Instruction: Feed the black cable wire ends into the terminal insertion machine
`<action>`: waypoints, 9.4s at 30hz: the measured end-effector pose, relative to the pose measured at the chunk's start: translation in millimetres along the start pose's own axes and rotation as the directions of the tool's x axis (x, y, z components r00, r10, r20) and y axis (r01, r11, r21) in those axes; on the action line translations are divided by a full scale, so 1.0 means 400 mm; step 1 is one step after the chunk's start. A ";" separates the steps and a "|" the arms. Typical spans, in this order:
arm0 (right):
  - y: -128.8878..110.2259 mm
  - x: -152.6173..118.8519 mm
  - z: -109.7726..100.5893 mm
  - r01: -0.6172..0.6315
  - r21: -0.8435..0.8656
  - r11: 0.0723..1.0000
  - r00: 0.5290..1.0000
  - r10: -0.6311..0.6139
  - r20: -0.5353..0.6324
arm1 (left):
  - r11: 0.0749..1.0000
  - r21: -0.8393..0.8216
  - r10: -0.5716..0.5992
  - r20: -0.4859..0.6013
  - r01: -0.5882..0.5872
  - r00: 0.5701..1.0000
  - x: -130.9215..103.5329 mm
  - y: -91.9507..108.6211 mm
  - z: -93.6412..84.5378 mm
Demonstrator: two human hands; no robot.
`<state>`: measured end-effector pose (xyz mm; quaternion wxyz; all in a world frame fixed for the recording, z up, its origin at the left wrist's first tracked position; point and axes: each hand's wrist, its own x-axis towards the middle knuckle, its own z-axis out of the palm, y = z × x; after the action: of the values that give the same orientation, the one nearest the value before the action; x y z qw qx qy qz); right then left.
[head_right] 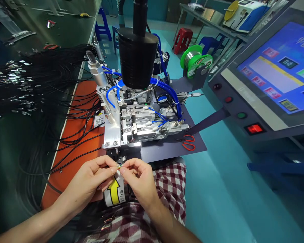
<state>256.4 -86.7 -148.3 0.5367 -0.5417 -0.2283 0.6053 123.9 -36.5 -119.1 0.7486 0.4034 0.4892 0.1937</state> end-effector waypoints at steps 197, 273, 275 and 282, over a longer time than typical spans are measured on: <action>0.053 0.061 -0.023 -0.091 -0.234 0.968 0.995 0.082 -0.051 | -0.102 0.833 0.609 0.484 -0.543 0.628 0.058 -0.053 -0.098; 0.096 0.101 -0.016 0.055 -0.045 0.997 0.996 -0.051 0.077 | -0.122 0.992 0.705 0.062 0.034 0.706 -0.126 -0.207 -0.152; 0.092 0.101 -0.015 0.056 -0.051 0.997 0.996 -0.052 0.070 | -0.177 0.982 0.713 0.082 0.065 0.696 -0.121 -0.202 -0.153; 0.087 0.097 -0.036 0.014 -0.016 1.000 1.000 -0.013 0.028 | -0.227 0.970 0.736 0.110 0.091 0.668 -0.092 -0.183 -0.159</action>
<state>261.7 -67.6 -198.5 0.5332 -0.5360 -0.2442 0.6072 43.2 -79.0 -168.6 -0.0753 0.8547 0.5066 0.0846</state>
